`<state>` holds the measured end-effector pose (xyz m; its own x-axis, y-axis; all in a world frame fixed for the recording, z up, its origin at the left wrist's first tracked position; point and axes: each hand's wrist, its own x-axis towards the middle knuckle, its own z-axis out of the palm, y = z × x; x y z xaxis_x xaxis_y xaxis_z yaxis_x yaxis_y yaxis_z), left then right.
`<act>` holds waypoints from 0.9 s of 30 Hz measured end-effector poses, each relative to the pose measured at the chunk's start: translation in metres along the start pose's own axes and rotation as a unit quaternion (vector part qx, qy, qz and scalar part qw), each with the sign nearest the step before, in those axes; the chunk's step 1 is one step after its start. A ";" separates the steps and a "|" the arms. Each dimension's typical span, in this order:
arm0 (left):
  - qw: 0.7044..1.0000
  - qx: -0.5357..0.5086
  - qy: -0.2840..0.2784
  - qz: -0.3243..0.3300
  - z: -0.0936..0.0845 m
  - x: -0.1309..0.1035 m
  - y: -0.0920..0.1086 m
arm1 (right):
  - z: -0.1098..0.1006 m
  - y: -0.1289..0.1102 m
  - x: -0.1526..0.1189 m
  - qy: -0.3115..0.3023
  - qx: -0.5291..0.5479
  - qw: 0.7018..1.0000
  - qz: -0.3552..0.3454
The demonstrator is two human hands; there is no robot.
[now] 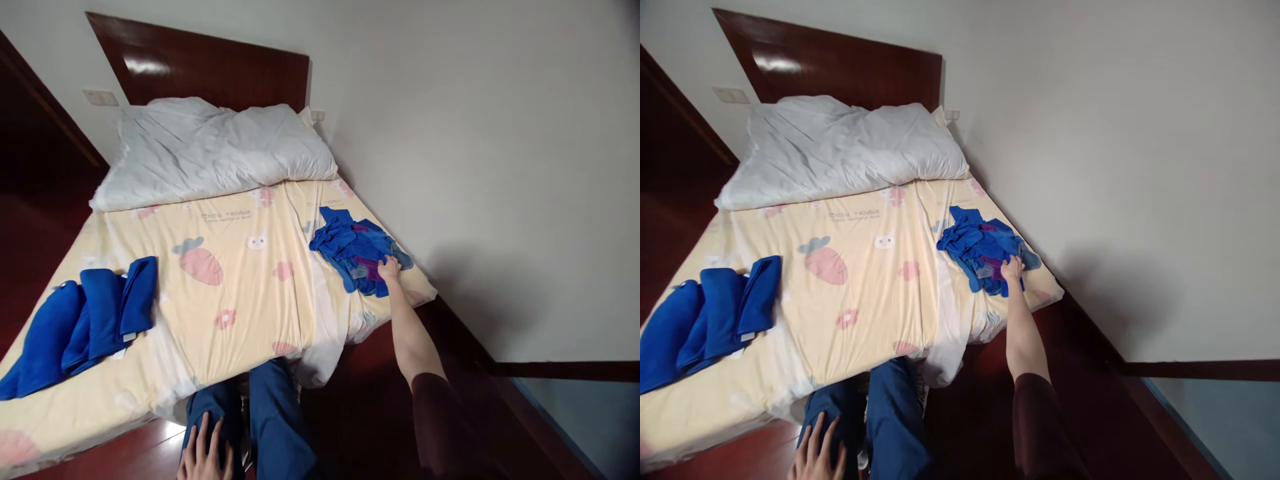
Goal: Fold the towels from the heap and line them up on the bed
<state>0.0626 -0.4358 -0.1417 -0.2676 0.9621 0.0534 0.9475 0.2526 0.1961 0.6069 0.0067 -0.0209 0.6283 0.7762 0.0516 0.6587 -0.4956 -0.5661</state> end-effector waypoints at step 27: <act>0.899 -0.433 -0.027 0.069 -0.131 -0.034 0.014 | -0.228 -0.234 -0.295 -0.018 0.461 0.768 -0.443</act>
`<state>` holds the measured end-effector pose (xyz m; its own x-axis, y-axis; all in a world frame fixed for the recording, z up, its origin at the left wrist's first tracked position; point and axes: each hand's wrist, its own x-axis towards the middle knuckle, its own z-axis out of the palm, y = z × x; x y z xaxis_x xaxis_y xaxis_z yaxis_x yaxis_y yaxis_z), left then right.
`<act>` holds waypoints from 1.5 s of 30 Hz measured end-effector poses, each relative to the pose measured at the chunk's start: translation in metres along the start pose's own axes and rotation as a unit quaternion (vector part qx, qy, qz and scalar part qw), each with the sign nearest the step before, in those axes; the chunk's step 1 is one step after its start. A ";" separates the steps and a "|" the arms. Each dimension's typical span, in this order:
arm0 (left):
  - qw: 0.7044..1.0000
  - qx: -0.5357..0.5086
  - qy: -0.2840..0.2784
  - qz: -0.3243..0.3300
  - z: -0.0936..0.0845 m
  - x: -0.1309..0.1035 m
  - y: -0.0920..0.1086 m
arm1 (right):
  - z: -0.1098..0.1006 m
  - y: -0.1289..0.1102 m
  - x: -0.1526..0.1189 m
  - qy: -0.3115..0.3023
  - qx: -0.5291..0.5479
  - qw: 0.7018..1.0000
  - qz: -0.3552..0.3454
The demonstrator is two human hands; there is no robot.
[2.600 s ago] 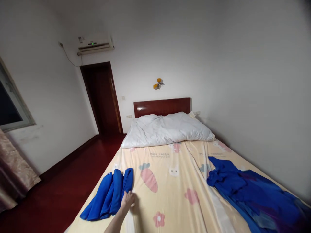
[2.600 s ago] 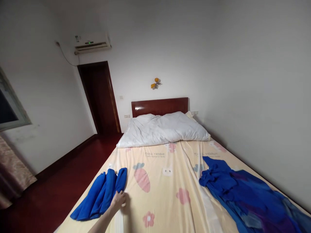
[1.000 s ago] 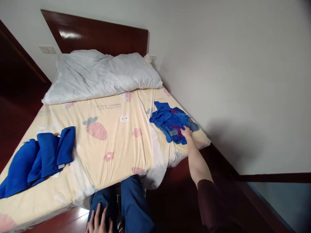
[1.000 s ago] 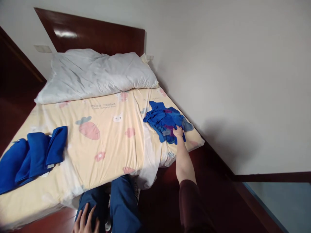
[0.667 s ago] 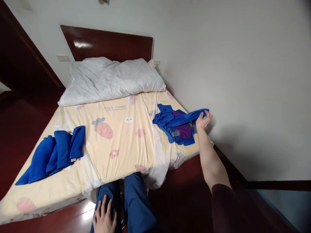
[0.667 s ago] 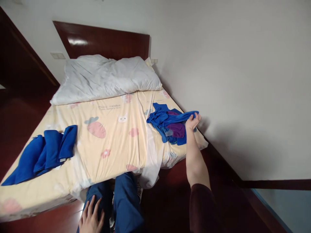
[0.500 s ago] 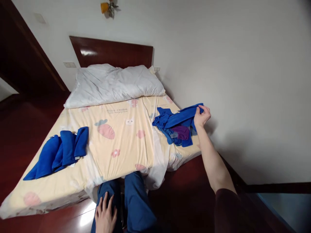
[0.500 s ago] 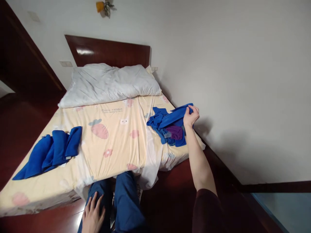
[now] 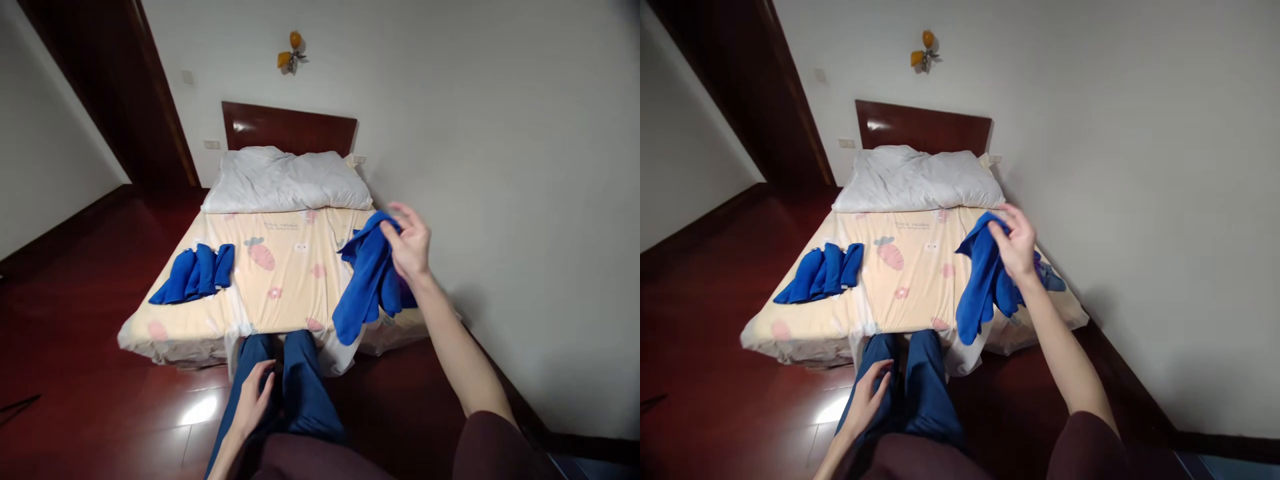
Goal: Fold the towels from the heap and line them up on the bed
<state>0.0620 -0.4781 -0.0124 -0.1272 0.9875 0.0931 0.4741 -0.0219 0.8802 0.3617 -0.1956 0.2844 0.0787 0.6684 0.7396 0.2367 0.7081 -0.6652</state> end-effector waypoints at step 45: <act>0.989 0.120 -0.075 -0.038 -0.214 -0.092 0.090 | -0.003 -0.005 -0.309 -0.393 -0.130 0.896 0.162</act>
<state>-0.0703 -0.6045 0.1578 -0.0474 0.9974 -0.0551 0.6639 0.0727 0.7442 0.3393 -0.4067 0.0599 -0.4981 0.8553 0.1428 0.5508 0.4393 -0.7097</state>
